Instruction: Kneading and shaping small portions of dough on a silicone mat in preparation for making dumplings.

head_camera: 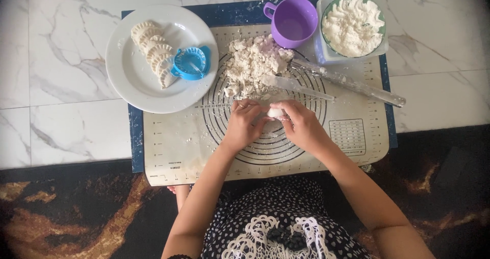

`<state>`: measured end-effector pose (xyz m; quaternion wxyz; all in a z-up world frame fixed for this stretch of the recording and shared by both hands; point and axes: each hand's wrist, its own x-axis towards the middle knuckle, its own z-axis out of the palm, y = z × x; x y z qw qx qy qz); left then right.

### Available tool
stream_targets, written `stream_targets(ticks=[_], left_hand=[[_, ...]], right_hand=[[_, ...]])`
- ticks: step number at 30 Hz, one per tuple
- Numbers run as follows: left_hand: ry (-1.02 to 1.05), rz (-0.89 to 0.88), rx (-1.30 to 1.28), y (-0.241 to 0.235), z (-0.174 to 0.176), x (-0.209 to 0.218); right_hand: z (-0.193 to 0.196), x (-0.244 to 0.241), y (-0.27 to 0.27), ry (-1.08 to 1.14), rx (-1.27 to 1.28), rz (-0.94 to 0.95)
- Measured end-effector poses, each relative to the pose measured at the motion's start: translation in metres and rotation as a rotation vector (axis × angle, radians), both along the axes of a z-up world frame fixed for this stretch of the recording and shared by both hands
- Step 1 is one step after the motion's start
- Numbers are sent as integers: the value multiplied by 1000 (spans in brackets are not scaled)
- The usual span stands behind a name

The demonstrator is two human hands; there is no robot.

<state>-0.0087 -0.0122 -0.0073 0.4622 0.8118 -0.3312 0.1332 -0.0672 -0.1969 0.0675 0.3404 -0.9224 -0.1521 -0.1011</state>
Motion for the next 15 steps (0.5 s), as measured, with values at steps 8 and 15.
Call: stream_targets(ticks=[8, 15], left_hand=[[-67, 14, 36, 0, -9, 7], [-187, 148, 196, -8, -7, 8]], right_hand=[[-39, 7, -1, -70, 74, -43], [-43, 12, -2, -43, 156, -67]])
